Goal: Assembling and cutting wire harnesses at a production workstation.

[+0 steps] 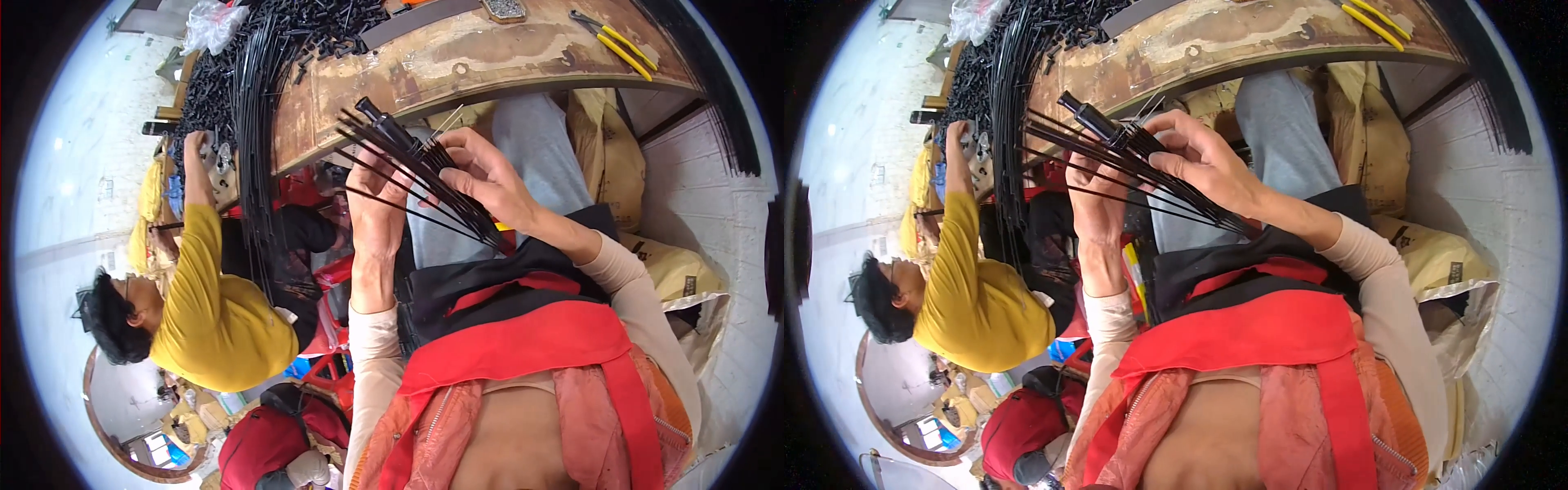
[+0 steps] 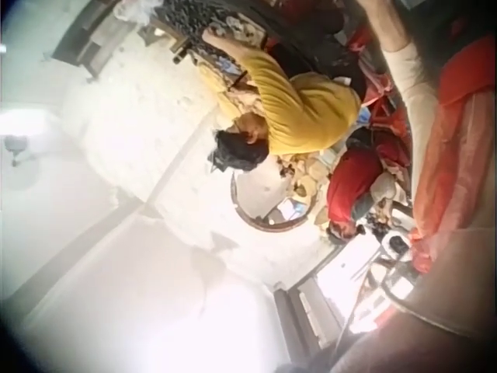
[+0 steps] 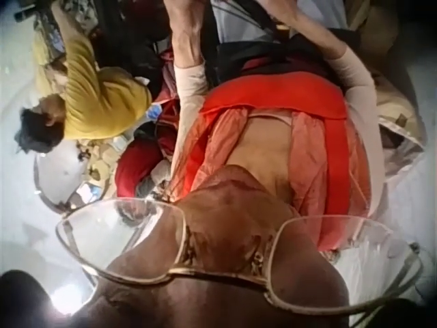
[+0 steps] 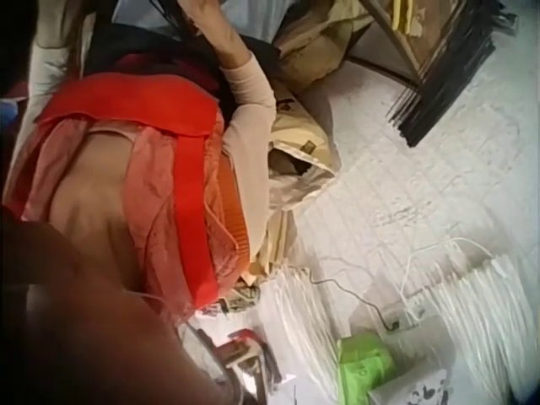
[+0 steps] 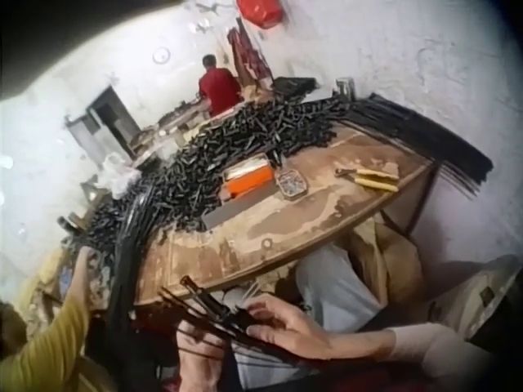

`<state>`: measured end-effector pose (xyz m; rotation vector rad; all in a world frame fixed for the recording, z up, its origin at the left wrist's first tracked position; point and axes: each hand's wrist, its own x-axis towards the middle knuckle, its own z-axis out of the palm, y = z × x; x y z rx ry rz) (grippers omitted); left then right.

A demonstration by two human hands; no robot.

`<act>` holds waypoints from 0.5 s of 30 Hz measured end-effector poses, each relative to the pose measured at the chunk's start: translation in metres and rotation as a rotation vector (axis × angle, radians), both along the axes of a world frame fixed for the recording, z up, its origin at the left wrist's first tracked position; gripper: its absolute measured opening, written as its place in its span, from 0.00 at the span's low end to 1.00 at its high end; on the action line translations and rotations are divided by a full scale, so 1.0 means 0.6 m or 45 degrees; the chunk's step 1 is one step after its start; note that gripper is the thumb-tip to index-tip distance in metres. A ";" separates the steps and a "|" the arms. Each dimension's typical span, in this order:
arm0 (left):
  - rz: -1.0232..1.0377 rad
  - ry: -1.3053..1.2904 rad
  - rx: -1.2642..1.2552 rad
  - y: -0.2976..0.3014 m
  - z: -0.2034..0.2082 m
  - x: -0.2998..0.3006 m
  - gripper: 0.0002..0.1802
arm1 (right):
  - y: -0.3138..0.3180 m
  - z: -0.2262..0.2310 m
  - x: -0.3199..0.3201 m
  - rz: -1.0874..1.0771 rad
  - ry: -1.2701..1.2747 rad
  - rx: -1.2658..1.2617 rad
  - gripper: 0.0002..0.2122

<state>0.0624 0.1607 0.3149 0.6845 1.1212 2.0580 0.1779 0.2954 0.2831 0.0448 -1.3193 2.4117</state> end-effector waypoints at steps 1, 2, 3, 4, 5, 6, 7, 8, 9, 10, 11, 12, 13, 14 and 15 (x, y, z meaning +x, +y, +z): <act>0.041 -0.006 -0.057 0.001 -0.001 -0.001 0.22 | 0.003 0.000 -0.001 0.057 0.008 -0.010 0.12; 0.082 -0.011 -0.113 0.001 -0.001 -0.003 0.23 | 0.004 -0.001 -0.003 0.115 0.016 -0.019 0.10; 0.096 0.081 -0.210 0.000 0.000 -0.007 0.20 | 0.005 -0.003 -0.007 0.052 -0.021 0.075 0.08; 0.089 0.090 -0.224 0.001 -0.001 -0.010 0.20 | 0.008 -0.008 -0.012 0.043 -0.012 0.061 0.08; 0.082 0.043 -0.175 0.002 -0.003 -0.011 0.19 | 0.010 -0.014 -0.017 0.044 -0.012 0.094 0.08; 0.075 -0.006 -0.125 0.004 -0.005 -0.013 0.17 | 0.013 -0.019 -0.021 0.045 -0.014 0.128 0.07; 0.132 -0.043 -0.093 0.007 -0.005 -0.011 0.17 | 0.014 -0.017 -0.024 0.041 -0.009 0.117 0.07; 0.129 -0.038 -0.104 0.009 -0.002 -0.014 0.17 | 0.016 -0.012 -0.026 0.064 -0.032 0.088 0.07; 0.142 -0.055 -0.135 0.013 0.002 -0.017 0.17 | 0.018 -0.011 -0.029 0.088 -0.055 0.060 0.07; 0.156 -0.072 -0.165 0.018 0.007 -0.018 0.18 | 0.019 -0.013 -0.032 0.085 -0.052 0.051 0.07; 0.040 0.063 -0.101 0.021 0.009 -0.020 0.18 | 0.022 -0.015 -0.037 0.102 -0.057 0.032 0.07; 0.037 0.066 -0.110 0.022 0.012 -0.023 0.18 | 0.024 -0.018 -0.041 0.121 -0.062 0.013 0.07; -0.024 0.047 -0.140 0.022 0.014 -0.027 0.18 | 0.026 -0.022 -0.046 0.139 -0.086 -0.054 0.07; -0.085 0.029 -0.170 0.022 0.015 -0.031 0.18 | 0.028 -0.022 -0.047 0.137 -0.086 -0.063 0.07; -0.003 0.032 -0.256 0.022 0.007 -0.039 0.17 | 0.031 -0.020 -0.046 0.209 -0.052 -0.154 0.07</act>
